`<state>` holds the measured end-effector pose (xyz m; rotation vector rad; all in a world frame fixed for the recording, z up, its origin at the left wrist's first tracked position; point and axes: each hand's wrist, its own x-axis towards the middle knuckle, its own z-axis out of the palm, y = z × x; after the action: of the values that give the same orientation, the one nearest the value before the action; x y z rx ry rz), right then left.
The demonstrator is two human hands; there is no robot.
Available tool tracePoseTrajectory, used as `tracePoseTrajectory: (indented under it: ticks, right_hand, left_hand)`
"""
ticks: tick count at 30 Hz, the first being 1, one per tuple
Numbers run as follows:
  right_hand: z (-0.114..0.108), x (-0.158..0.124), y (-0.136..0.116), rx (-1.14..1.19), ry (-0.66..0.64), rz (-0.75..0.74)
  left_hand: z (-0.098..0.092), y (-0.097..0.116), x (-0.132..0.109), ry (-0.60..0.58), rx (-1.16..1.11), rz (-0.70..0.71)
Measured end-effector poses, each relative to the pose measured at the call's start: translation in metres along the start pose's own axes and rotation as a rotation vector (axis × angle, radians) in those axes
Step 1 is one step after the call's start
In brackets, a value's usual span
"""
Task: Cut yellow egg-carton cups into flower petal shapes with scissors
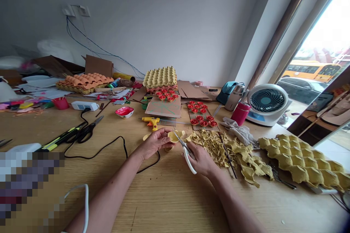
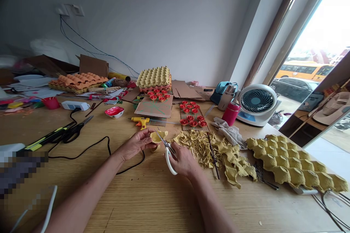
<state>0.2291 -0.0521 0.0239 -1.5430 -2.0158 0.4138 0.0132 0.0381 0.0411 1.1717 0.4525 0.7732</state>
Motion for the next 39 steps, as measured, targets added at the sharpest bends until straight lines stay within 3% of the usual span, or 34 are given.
tracePoseTrajectory:
  ticks: [16, 25, 39]
  right_hand:
    - [0.0007, -0.0009, 0.0041, 0.087, 0.029, -0.033]
    - [-0.0009, -0.0008, -0.0024, 0.034, -0.009, 0.006]
    - [0.0016, -0.0015, 0.0029, 0.053, -0.001, 0.001]
  left_hand:
    - [-0.0060, 0.0037, -0.0013, 0.009, -0.082, 0.003]
    - [-0.0056, -0.0011, -0.0015, -0.078, 0.020, -0.036]
    - [-0.0093, 0.0033, -0.0015, -0.084, 0.045, -0.035]
